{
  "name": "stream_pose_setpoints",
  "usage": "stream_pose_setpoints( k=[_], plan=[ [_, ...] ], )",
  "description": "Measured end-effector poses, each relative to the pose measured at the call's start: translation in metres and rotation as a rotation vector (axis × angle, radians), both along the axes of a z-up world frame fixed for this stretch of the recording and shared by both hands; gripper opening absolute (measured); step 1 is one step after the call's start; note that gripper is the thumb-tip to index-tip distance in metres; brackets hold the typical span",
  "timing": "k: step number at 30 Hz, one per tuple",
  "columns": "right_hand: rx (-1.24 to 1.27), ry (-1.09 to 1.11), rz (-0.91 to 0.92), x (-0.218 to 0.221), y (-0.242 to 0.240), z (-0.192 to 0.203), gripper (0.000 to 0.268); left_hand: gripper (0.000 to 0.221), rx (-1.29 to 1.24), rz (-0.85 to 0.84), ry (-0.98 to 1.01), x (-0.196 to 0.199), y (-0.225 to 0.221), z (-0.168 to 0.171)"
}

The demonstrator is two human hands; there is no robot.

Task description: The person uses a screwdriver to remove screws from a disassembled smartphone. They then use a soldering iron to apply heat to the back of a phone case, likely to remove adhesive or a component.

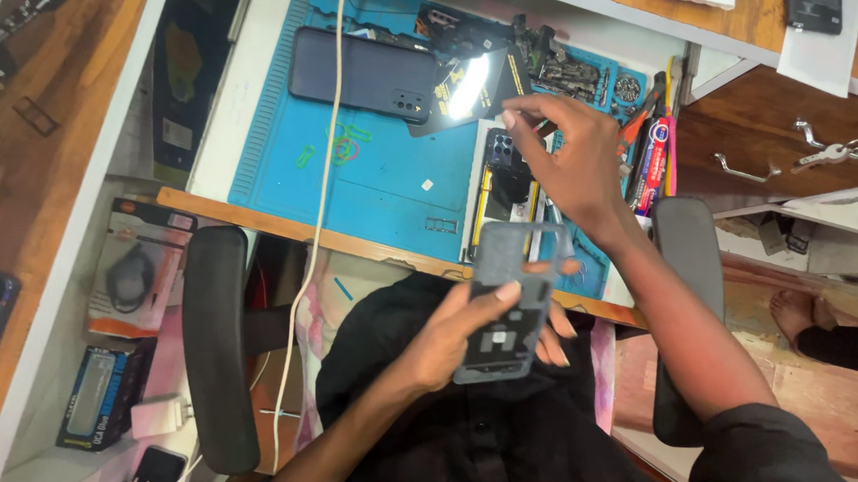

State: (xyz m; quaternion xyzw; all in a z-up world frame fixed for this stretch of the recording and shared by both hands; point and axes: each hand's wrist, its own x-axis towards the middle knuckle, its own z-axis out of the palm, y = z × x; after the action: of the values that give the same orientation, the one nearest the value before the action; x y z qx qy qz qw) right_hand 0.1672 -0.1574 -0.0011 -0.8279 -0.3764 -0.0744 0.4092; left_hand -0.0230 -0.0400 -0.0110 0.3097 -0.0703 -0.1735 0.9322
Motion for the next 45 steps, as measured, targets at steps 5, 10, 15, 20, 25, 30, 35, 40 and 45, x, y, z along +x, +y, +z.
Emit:
stream_pose_setpoints(
  k=[5,10,15,20,25,30,35,40,45],
  plan=[
    [0.098,-0.022,-0.131,0.016,-0.015,-0.016,0.021,0.062,0.166,0.257,0.103,0.011,0.021,-0.013],
    [0.078,-0.326,-0.439,0.074,-0.07,-0.023,0.027,0.054,0.136,0.369,0.179,0.014,0.035,-0.025],
    [0.311,-0.293,-0.512,0.111,-0.126,-0.023,0.019,0.052,0.175,0.386,0.204,0.018,0.031,-0.032],
    [0.023,-0.43,-0.507,0.102,-0.131,-0.02,0.043,0.053,0.328,0.331,0.168,0.014,0.024,-0.032],
    [-0.083,-0.518,-0.173,0.114,-0.097,0.002,0.056,0.05,0.323,0.328,0.207,0.016,0.026,-0.035],
    [-0.3,-0.608,-0.17,0.145,-0.086,0.019,0.04,0.05,0.277,0.347,0.181,0.016,0.031,-0.037],
    [-0.243,-0.726,-0.303,0.164,-0.1,0.004,0.017,0.052,0.289,0.346,0.171,0.019,0.032,-0.04],
    [0.008,-0.388,-0.394,0.161,-0.103,-0.008,0.017,0.052,0.215,0.383,0.152,0.017,0.032,-0.044],
    [-0.183,-0.833,-0.251,0.143,-0.084,-0.003,0.019,0.051,0.137,0.503,0.154,0.015,0.027,-0.048]
  ],
)
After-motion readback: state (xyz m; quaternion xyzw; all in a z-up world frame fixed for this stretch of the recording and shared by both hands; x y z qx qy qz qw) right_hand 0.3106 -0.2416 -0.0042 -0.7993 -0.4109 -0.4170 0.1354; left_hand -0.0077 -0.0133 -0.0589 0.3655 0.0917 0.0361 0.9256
